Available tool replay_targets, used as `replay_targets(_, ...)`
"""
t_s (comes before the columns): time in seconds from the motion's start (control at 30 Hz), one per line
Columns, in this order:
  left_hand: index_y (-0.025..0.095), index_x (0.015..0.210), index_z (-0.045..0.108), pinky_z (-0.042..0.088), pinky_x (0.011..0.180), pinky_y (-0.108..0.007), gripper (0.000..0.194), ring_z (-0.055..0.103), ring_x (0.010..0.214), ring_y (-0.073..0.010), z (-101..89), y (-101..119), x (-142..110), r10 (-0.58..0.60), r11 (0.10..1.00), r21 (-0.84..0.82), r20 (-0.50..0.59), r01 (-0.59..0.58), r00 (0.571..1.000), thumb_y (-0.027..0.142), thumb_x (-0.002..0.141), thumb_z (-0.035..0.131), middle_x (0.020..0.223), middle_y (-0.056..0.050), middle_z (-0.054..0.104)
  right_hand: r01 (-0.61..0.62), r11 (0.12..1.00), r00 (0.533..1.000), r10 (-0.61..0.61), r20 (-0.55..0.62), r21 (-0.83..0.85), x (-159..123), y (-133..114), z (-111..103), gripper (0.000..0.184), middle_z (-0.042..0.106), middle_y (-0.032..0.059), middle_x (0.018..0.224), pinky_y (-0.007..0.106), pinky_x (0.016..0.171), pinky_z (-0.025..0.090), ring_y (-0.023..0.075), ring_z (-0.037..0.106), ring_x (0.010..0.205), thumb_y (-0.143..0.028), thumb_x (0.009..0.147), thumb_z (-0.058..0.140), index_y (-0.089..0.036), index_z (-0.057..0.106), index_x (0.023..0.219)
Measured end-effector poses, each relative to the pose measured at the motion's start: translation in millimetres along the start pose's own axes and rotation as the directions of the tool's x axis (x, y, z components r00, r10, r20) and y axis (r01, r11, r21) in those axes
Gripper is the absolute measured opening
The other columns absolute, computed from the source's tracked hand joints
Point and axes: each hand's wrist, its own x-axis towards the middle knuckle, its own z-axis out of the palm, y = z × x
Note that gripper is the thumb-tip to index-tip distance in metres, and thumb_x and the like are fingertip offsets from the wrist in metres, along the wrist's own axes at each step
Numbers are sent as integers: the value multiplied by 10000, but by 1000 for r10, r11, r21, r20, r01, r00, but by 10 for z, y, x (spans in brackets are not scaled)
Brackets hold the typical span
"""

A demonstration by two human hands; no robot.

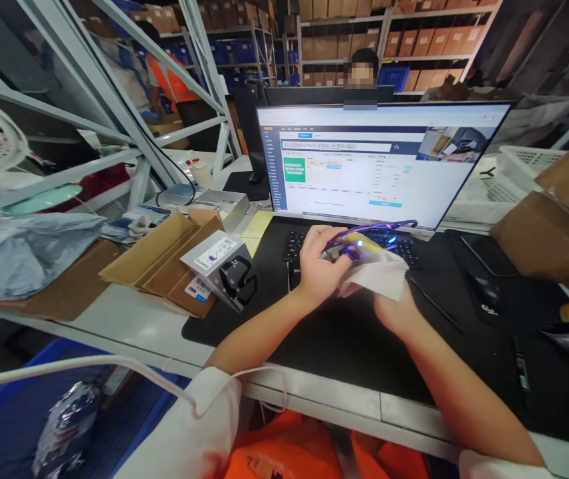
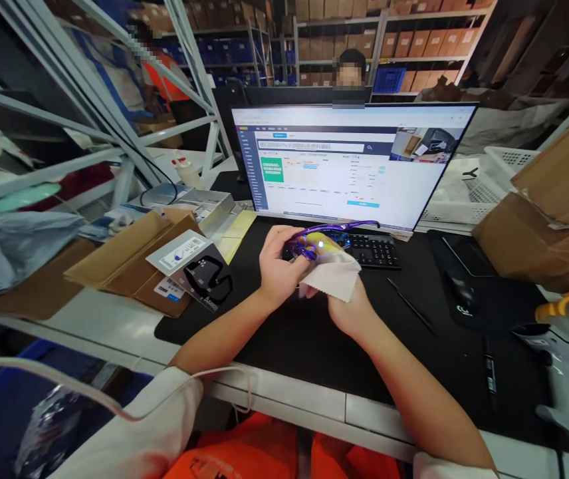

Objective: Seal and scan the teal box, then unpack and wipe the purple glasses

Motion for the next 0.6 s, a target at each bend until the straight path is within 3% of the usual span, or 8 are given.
replay_targets(0.07,219,1107,748,588,850,-311,307,678,948,-184,11,26,-36,53,998,23,53,-54,997,153,807,763,1044,-47,680,17,997,999,-13,-44,80,-58,118,148,334,793,78,1041,445,873,666,272,769,971,-552,956,664,-262,747,1101)
replay_targets(0.17,225,1117,744,588,853,-322,297,680,960,-197,34,23,-68,68,997,19,114,-71,991,165,826,734,1056,-54,694,37,998,979,-25,-203,55,-151,236,215,364,756,98,1260,501,1046,596,301,731,1155,-432,916,747,-276,719,1244)
replay_targets(0.33,223,1050,738,582,835,-322,241,685,926,-200,49,8,-67,47,999,2,135,-48,990,175,815,761,1008,-46,704,-13,988,945,62,-323,154,-197,282,209,339,718,116,1338,507,964,620,307,748,1096,-381,889,773,-236,741,1194)
replay_targets(0.47,214,1086,742,580,846,-323,236,687,954,-202,33,20,-73,104,995,-20,134,-102,986,201,852,764,1047,-65,702,-21,958,932,121,-341,285,-160,250,226,361,752,105,1209,490,900,635,287,764,1012,-373,890,773,-239,726,1222)
replay_targets(0.6,205,1102,749,583,806,-327,236,698,903,-204,15,44,-86,122,992,-52,155,-115,980,245,870,770,1027,-76,722,130,991,899,-108,-425,22,-167,317,200,397,741,100,1209,513,1021,584,308,726,1122,-317,822,837,-251,745,1202)
